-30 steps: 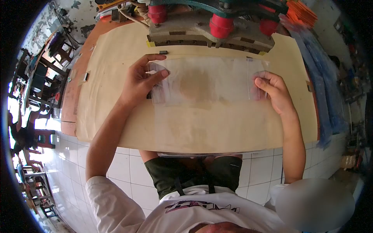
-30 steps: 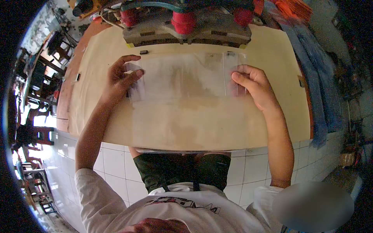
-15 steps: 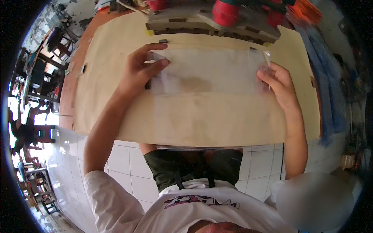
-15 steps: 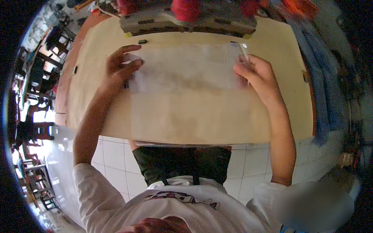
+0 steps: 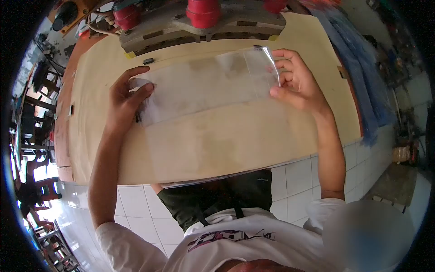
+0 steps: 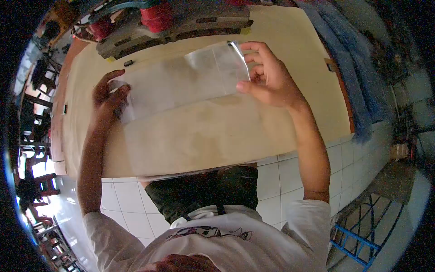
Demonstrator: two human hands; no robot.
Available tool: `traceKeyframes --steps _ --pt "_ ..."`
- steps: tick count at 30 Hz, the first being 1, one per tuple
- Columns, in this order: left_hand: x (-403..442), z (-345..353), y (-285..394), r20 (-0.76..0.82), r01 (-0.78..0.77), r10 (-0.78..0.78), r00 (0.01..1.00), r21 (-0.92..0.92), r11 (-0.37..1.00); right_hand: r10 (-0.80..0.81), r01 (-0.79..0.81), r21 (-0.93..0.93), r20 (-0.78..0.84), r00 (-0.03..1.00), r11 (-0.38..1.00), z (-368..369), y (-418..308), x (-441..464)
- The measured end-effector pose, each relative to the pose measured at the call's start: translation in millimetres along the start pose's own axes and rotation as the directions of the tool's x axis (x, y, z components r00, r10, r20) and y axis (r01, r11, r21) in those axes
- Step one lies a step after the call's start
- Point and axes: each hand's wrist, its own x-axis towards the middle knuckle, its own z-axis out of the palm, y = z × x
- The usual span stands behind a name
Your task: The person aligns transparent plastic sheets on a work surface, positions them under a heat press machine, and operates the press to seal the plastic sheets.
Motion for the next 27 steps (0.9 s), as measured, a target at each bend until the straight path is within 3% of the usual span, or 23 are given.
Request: traceKeyframes --steps 3,5,11,20,27 --pt "0.6 0.8 0.5 0.003 0.026 -0.026 1.000 -0.010 1.000 -0.096 0.098 -0.072 0.033 0.995 0.993 1.7 0.1 -2.6" --pt "1.2 1.4 -0.5 -0.001 0.031 -0.031 1.000 -0.015 0.999 -0.103 0.121 -0.216 0.093 0.990 0.969 2.3 -0.1 -4.4" --pt "1.6 1.4 -1.8 -0.018 0.009 -0.009 1.000 0.001 1.000 -0.115 0.130 -0.421 0.061 0.991 0.898 5.9 -3.1 -4.4" --pt "0.7 -1.0 2.8 0.013 0.021 -0.021 1.000 -0.014 1.000 -0.161 0.164 -0.477 0.047 0.986 0.864 6.5 -3.0 -3.8" --pt "1.9 0.4 -0.5 -0.015 -0.011 0.011 1.000 0.006 1.000 -0.129 0.145 -0.400 0.067 0.989 0.905 3.2 -0.7 -3.0"
